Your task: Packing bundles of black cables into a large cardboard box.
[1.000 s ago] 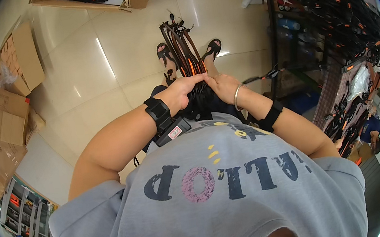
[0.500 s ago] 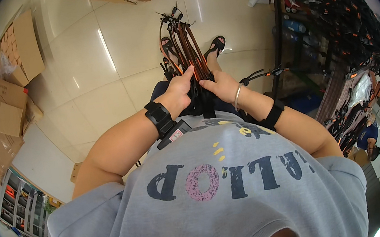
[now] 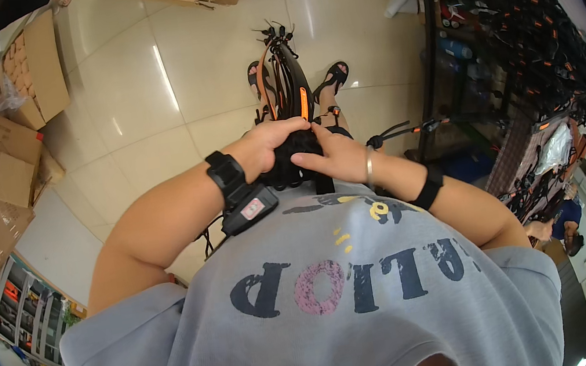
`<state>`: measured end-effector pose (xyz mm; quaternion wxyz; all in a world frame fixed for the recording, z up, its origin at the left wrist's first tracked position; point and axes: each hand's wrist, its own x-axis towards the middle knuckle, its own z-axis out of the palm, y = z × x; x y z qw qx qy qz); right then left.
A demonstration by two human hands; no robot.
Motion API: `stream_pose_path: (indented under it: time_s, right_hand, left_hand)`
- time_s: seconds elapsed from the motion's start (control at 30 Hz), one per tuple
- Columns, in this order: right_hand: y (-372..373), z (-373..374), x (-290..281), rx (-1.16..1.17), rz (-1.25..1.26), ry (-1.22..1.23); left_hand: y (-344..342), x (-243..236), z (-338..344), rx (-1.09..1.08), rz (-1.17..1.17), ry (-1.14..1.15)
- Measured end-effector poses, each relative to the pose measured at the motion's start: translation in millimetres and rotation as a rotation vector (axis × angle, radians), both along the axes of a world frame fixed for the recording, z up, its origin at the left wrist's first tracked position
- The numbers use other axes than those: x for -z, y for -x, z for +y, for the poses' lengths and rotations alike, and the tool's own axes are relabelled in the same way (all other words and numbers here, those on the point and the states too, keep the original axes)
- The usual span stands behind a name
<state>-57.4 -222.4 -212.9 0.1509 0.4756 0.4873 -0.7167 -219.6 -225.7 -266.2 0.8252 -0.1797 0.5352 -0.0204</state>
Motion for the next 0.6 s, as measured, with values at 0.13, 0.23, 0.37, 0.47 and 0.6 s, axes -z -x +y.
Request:
stream_pose_path:
  time_s: [0.13,0.23,0.37,0.47,0.6]
  right_hand:
    - [-26,47,-10,-0.212,0.031,-0.201]
    - [-18,54,-8,-0.367,0.165,-0.901]
    - [13,50,-12,-0.327,0.599,-1.279]
    - [23,57,-28,-0.167,0.769,-1.335]
    - [19,64,-56,-0.025,0.863,-1.276]
  left_hand:
    - [34,-28,22,0.207,-0.102,-0.107]
    - [47,-62,40,0.462,-0.098,-0.237]
    - [43,-121,64,0.549,-0.160,-0.288]
    - [43,-156,66,0.468,-0.162,-0.311]
    - [41,-186,67,0.379,-0.137,-0.262]
